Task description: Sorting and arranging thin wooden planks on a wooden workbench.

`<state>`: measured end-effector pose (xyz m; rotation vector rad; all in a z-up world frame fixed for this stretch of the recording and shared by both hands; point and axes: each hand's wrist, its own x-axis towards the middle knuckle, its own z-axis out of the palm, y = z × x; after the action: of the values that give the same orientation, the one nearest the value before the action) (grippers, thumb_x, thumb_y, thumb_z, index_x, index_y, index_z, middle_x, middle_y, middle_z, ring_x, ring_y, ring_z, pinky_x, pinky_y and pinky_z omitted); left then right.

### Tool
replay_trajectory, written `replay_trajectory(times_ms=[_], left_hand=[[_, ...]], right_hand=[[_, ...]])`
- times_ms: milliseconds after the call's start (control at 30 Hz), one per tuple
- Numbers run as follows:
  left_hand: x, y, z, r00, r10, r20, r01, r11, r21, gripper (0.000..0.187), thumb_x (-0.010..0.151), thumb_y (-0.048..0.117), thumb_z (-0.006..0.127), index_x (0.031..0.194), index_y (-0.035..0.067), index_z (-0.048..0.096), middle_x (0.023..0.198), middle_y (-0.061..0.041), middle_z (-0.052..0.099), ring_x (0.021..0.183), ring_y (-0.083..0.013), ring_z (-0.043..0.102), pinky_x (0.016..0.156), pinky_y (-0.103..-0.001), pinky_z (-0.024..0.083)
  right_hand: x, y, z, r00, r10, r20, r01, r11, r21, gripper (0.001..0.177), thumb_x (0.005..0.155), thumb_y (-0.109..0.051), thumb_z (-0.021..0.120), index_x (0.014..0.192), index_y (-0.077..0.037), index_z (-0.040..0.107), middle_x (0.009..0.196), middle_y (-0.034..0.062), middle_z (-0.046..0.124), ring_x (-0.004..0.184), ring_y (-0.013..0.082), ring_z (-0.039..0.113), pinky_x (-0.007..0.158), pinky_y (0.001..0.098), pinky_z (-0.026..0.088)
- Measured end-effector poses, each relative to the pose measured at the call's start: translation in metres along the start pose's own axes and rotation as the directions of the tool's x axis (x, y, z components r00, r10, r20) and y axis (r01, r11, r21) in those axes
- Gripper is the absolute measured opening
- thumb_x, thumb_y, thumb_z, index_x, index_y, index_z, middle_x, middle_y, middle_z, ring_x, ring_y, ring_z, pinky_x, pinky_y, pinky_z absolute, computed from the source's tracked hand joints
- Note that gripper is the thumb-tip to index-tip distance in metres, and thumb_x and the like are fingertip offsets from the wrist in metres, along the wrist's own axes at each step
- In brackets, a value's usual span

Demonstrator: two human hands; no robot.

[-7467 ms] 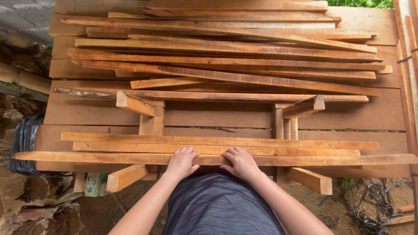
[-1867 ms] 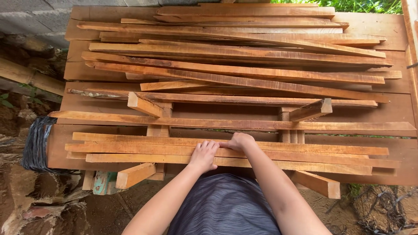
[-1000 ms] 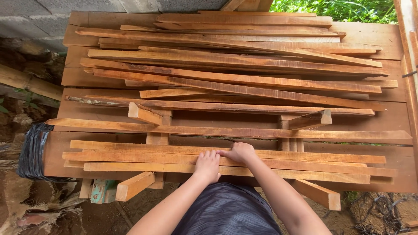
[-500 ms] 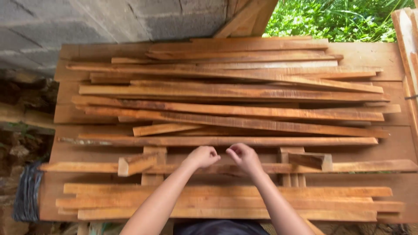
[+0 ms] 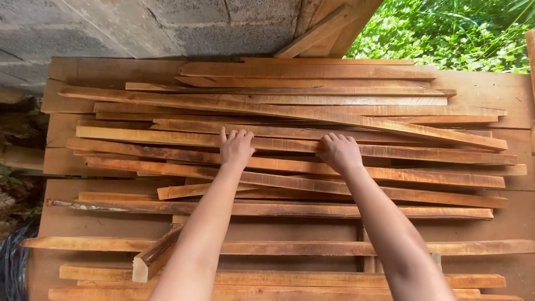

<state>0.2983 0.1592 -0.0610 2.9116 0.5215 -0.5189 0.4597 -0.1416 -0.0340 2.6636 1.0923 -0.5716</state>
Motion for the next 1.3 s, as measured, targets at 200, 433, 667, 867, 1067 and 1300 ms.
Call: replay_trajectory(times_ms=[200, 433, 667, 867, 1067, 1300], left_hand=[[-0.054, -0.025, -0.062, 0.991, 0.136, 0.009, -0.134, 0.986, -0.1, 0.042, 0.092, 0.04, 0.071, 0.128, 0.025, 0.056, 0.129, 0.0, 0.068, 0.128, -0.0225, 0.059, 0.121, -0.053, 0.025], [-0.213, -0.001, -0.213, 0.951, 0.287, -0.114, -0.308, 0.911, -0.274, 0.046, 0.095, 0.052, 0.062, 0.128, 0.021, 0.062, 0.122, -0.004, 0.071, 0.12, -0.0278, 0.063, 0.107, -0.045, 0.044], [-0.353, 0.022, -0.208, 0.967, 0.217, 0.131, -0.16, 0.924, -0.347, 0.04, 0.089, 0.046, 0.069, 0.123, 0.026, 0.071, 0.121, 0.002, 0.076, 0.115, -0.0252, 0.067, 0.103, -0.043, 0.047], [-0.416, 0.03, -0.119, 0.97, 0.079, 0.23, -0.007, 0.955, -0.298, 0.047, 0.081, 0.06, 0.072, 0.123, 0.038, 0.068, 0.112, 0.012, 0.074, 0.106, -0.012, 0.064, 0.095, -0.034, 0.048], [-0.386, 0.019, 0.005, 0.976, 0.173, 0.136, -0.123, 0.941, -0.314, 0.041, 0.084, 0.05, 0.074, 0.122, 0.037, 0.066, 0.12, 0.015, 0.072, 0.118, -0.0125, 0.063, 0.099, -0.036, 0.044], [-0.37, 0.017, 0.035, 0.973, 0.192, 0.131, -0.146, 0.945, -0.294, 0.045, 0.086, 0.053, 0.071, 0.125, 0.032, 0.067, 0.122, 0.008, 0.073, 0.119, -0.0168, 0.065, 0.097, -0.038, 0.046]], right_hand=[[-0.079, -0.013, -0.083, 0.992, -0.073, -0.105, 0.1, 0.955, 0.279, 0.049, 0.084, -0.047, 0.073, 0.12, -0.018, 0.059, 0.106, 0.0057, 0.073, 0.104, 0.0301, 0.072, 0.092, 0.0453, 0.056], [-0.22, -0.043, -0.218, 0.982, 0.131, 0.138, -0.169, 0.934, 0.315, 0.061, 0.081, -0.078, 0.056, 0.118, -0.032, 0.072, 0.101, 0.0057, 0.079, 0.108, 0.0328, 0.071, 0.098, 0.0443, 0.054], [-0.342, -0.075, -0.15, 0.99, 0.135, 0.043, -0.141, 0.911, 0.388, 0.062, 0.074, -0.077, 0.069, 0.109, -0.027, 0.079, 0.091, 0.0044, 0.082, 0.091, 0.0301, 0.077, 0.089, 0.0403, 0.058], [-0.394, -0.106, -0.034, 0.992, 0.128, -0.02, -0.103, 0.869, 0.483, 0.054, 0.069, -0.077, 0.071, 0.092, -0.028, 0.076, 0.075, -0.008, 0.075, 0.073, 0.0109, 0.07, 0.071, 0.0279, 0.055], [-0.367, -0.116, 0.078, 0.926, 0.124, -0.357, 0.048, 0.898, 0.438, 0.053, 0.066, -0.077, 0.078, 0.089, -0.029, 0.075, 0.076, -0.0087, 0.072, 0.083, 0.0129, 0.072, 0.077, 0.0321, 0.051], [-0.342, -0.112, 0.109, 0.869, 0.049, -0.492, 0.129, 0.939, 0.32, 0.05, 0.067, -0.073, 0.076, 0.088, -0.028, 0.074, 0.077, -0.0055, 0.069, 0.082, 0.017, 0.071, 0.074, 0.0356, 0.051]])
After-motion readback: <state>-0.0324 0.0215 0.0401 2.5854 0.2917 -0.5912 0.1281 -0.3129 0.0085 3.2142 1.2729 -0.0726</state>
